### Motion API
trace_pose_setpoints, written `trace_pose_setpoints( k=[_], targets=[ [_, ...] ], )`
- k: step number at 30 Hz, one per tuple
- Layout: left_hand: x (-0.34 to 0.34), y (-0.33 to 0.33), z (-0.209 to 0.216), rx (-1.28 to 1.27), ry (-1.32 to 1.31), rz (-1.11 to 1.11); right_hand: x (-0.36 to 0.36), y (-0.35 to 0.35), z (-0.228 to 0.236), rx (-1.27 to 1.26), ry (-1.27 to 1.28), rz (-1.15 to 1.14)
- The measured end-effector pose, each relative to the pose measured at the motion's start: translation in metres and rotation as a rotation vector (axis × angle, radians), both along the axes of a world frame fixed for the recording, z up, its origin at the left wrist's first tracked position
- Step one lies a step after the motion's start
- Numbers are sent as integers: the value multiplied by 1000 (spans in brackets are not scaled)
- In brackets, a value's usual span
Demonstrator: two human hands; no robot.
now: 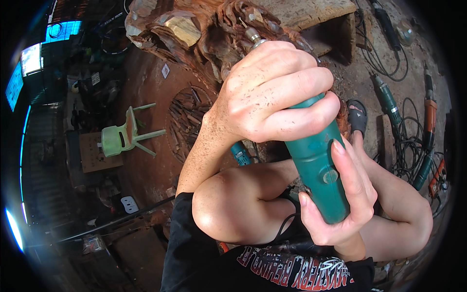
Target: The person uses a green rotary carving tool to shape a large piece of reddish-brown wood. They hold the tool with both hands and move it along the wood's surface, removing material and creating carved details.
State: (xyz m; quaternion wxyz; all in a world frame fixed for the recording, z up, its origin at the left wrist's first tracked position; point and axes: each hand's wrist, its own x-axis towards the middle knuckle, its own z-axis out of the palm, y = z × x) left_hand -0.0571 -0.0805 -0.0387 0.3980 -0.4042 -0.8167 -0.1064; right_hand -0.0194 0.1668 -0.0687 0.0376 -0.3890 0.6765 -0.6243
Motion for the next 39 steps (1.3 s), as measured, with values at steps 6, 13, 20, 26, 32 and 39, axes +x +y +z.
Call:
trace_pose_setpoints(
  k=[6,13,20,26,32,39],
  targets=[
    [-1,1,3,-10,3,-3,-1,-3,-5,-33,-4,-11],
    [-2,-1,1,-2,-29,-11,-5,2,8,35,-55,4],
    [2,0,7,-27,-53,9,-1,0,7,-5,-79,14],
    [1,2,4,-2,-68,2,0,3,8,-2,-83,8],
    [2,1,4,-6,-94,-11,-2,-1,12,-53,-80,-38],
    [4,2,5,-18,-98,-5,0,-3,9,-97,-111,-42]
  ],
)
